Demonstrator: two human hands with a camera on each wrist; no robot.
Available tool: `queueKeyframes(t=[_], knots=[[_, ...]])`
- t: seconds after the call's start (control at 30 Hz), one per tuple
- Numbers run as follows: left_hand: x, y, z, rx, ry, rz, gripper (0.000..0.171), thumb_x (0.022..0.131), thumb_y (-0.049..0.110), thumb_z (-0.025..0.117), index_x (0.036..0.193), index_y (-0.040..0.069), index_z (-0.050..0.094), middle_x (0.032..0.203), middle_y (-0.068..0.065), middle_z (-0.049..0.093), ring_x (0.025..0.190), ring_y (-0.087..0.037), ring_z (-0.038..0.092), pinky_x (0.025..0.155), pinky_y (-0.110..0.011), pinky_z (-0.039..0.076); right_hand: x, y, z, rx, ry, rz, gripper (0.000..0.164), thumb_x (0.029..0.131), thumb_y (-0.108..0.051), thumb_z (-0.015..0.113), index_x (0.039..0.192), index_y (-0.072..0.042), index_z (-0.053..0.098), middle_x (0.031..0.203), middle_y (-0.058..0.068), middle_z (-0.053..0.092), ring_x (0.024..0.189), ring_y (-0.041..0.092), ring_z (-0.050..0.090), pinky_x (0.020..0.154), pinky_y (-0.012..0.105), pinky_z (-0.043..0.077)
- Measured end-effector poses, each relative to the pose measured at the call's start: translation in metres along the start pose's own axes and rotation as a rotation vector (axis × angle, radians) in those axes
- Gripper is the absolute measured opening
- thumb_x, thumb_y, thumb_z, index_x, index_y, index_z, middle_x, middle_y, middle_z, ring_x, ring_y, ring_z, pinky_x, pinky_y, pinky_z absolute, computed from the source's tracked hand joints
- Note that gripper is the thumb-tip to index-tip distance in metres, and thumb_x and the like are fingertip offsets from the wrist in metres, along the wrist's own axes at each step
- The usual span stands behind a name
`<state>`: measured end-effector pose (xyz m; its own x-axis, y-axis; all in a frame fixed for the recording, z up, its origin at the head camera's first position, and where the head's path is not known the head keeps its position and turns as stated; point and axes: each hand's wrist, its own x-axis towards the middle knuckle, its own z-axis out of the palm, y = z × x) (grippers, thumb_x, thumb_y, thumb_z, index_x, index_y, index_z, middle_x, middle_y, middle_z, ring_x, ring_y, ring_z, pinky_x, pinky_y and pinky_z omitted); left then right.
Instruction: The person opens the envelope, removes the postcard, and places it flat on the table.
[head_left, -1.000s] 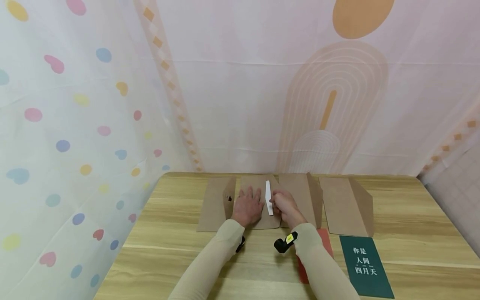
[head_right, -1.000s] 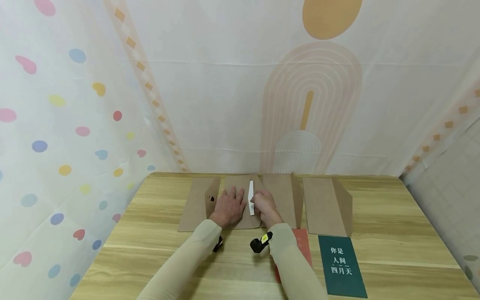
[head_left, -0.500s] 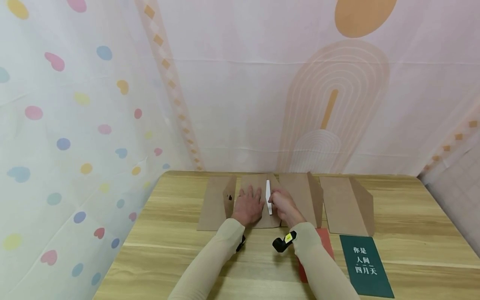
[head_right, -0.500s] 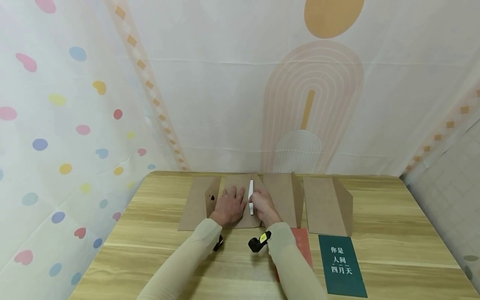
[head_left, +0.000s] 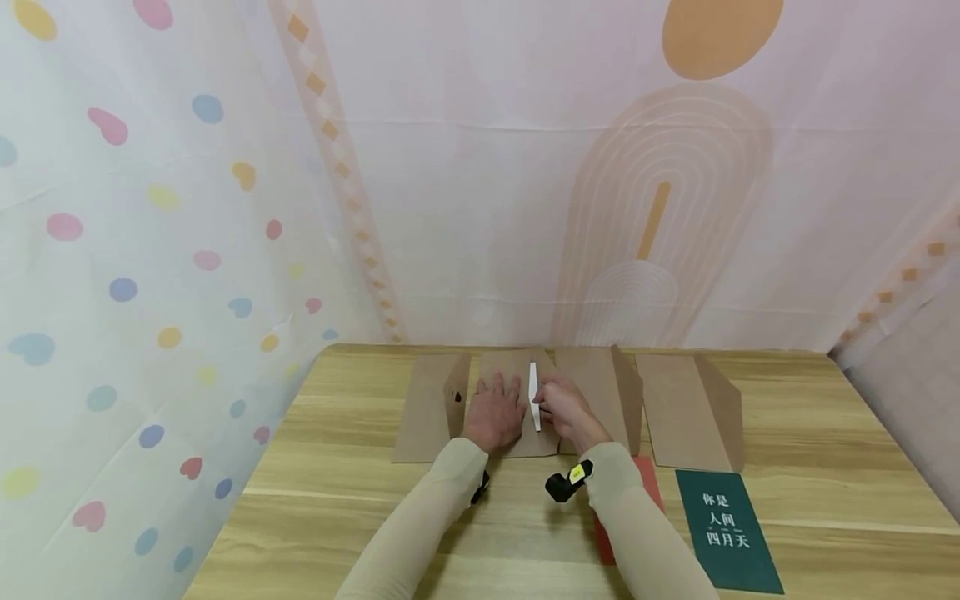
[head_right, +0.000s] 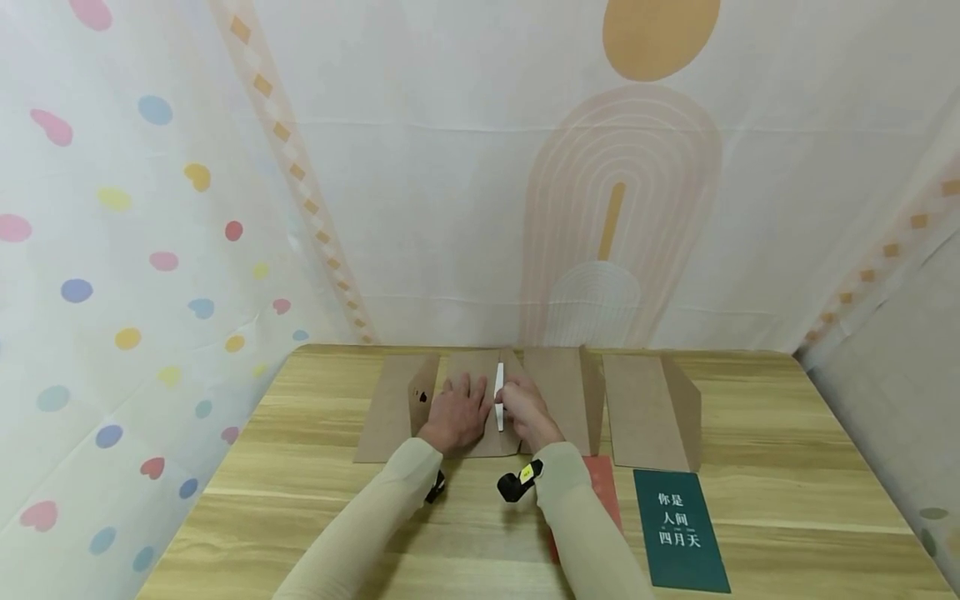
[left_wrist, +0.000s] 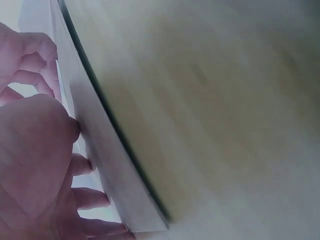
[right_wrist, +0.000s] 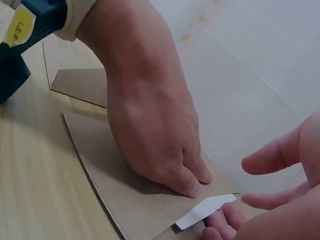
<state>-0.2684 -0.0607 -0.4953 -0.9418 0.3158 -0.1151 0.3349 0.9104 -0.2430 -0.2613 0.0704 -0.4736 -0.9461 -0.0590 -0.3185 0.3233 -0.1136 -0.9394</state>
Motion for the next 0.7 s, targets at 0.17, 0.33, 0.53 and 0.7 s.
queueKeyframes(t=[0.17, 0.33, 0.53, 0.7], knots=[[0.001, -0.002, 0.001, -0.004, -0.001, 0.02, 0.057, 0.108, 0.041, 0.028, 0.158, 0.015, 0.027, 0.158, -0.016, 0.034, 0.143, -0.035, 0.037, 0.109, -0.046, 0.041, 0.003, 0.004, -0.001, -0.016, 0.022, -0.023, 0.057, 0.082, 0.012, 0.044, 0.139, 0.011, 0.044, 0.113, 0.017, 0.056, 0.08, 0.017, 0.053, 0.071, 0.027, 0.045], [0.0, -0.005, -0.001, -0.022, -0.002, 0.039, 0.056, 0.108, 0.04, 0.029, 0.158, 0.014, 0.028, 0.158, -0.014, 0.035, 0.146, -0.028, 0.033, 0.115, -0.045, 0.032, 0.003, 0.008, -0.001, -0.045, 0.036, -0.068, 0.049, 0.081, 0.014, 0.044, 0.13, 0.012, 0.051, 0.124, 0.025, 0.056, 0.084, 0.02, 0.053, 0.071, 0.028, 0.044], [-0.004, -0.006, -0.005, -0.111, 0.006, 0.028, 0.056, 0.108, 0.041, 0.028, 0.157, 0.014, 0.028, 0.157, -0.016, 0.035, 0.145, -0.03, 0.035, 0.116, -0.043, 0.031, 0.004, 0.014, -0.002, -0.11, 0.05, -0.097, 0.043, 0.08, 0.014, 0.047, 0.122, 0.013, 0.057, 0.113, 0.021, 0.057, 0.083, 0.02, 0.05, 0.068, 0.027, 0.042], [-0.006, -0.006, -0.005, -0.132, 0.024, 0.025, 0.055, 0.108, 0.041, 0.029, 0.157, 0.014, 0.03, 0.157, -0.017, 0.036, 0.143, -0.033, 0.037, 0.115, -0.044, 0.034, 0.005, 0.017, -0.003, -0.144, 0.066, -0.107, 0.04, 0.079, 0.014, 0.047, 0.116, 0.018, 0.059, 0.109, 0.02, 0.056, 0.081, 0.02, 0.047, 0.067, 0.026, 0.041]])
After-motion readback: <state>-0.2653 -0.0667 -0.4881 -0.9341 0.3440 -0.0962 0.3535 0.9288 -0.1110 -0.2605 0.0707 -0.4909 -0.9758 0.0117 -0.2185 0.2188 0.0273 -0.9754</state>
